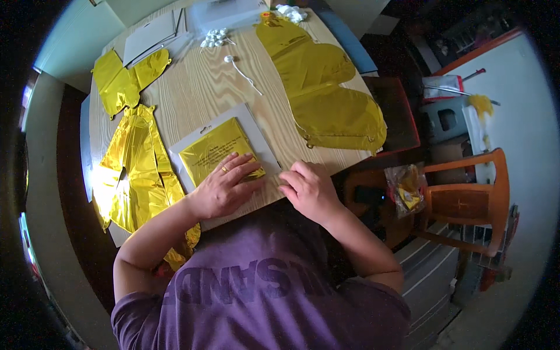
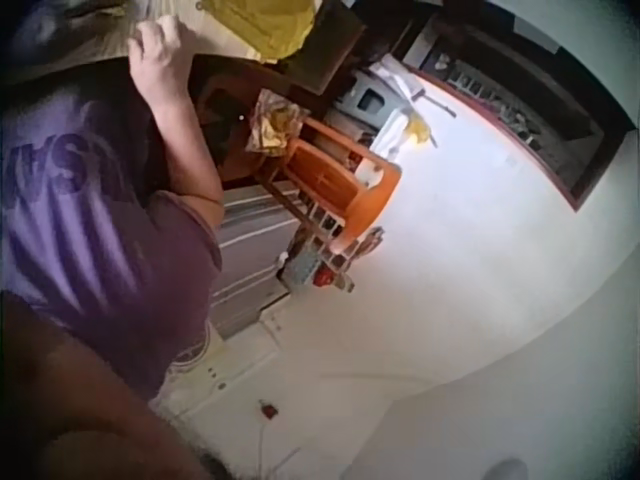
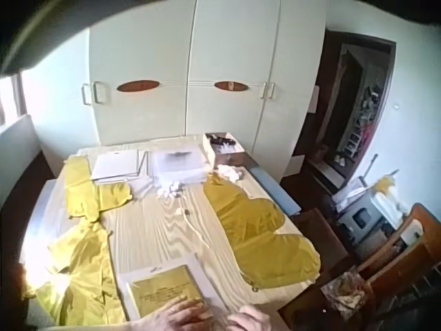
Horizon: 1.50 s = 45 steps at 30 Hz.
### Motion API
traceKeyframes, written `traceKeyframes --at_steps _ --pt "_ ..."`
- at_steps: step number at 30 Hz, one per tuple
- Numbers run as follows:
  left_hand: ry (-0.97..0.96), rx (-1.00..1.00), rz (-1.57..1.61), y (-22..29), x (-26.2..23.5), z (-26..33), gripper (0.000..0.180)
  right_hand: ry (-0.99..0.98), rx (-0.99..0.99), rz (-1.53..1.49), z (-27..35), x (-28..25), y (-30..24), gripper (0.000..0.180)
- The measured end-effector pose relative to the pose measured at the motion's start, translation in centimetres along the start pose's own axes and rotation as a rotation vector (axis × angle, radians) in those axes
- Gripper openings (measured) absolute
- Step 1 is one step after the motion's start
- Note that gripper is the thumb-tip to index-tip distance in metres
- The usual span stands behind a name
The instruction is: The recorder is folding and packaging gold foil decorative items into plastic sleeves with cardboard backing.
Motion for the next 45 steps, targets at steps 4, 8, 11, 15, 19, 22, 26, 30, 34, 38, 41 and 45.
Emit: traceKeyframes --at_steps 4,8,11,15,19,22,26,30,34,38,41,45 --pt "0.02 -0.005 0.004 0.8 0.0 0.6 0.042 -0.04 -0.061 0.051 0.4 -0.8 -0.3 0.028" --pt "0.043 0.014 -0.011 1.0 -0.2 0.8 0.044 -0.08 -0.092 -0.021 0.0 -1.2 -0.4 0.021" --pt "0.072 0.027 0.013 0.6 -0.2 0.9 0.049 -0.071 -0.032 -0.205 -2.4 -2.5 -0.3 0.012" --pt "0.2 -0.029 -0.117 1.1 -0.8 1.2 0.051 0.049 0.012 -0.194 -10.6 -2.5 1.8 0.013" --pt "0.195 -0.09 -0.106 0.7 -0.4 3.0 0.039 0.075 -0.061 -0.183 -21.9 2.4 4.6 0.018" --pt "0.19 -0.065 -0.12 0.7 -0.2 3.0 0.038 -0.009 0.013 -0.164 -30.0 6.5 5.4 0.022" --pt "0.177 -0.065 -0.09 0.9 0.3 2.2 0.032 -0.121 0.288 0.093 -39.2 11.1 5.0 0.022" --pt "0.112 -0.076 -0.096 0.8 0.0 2.9 0.039 -0.094 0.457 0.09 -42.3 12.6 2.5 0.028" --pt "0.131 -0.065 -0.069 0.9 -0.6 3.0 0.037 -0.167 0.546 0.121 -43.3 13.5 4.0 0.046" --pt "0.153 -0.046 -0.11 0.6 -0.6 3.5 0.036 -0.136 0.529 0.108 -42.3 13.9 5.0 0.048" --pt "0.161 -0.025 -0.221 0.5 0.2 3.4 0.038 -0.111 0.538 0.023 -40.1 12.3 6.4 0.037" --pt "0.134 -0.078 -0.368 1.3 -0.9 3.4 0.041 -0.091 0.394 -0.43 -32.7 8.8 5.3 0.015"
Point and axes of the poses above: each hand's wrist, its own z-axis away from the middle knuckle, its own x-axis out of the palm, y = z × x, the point moved 2 cm from there along -z, towards the middle knuckle, and after that the axes turned 9 degrees about -x, right-handed, at the moved point
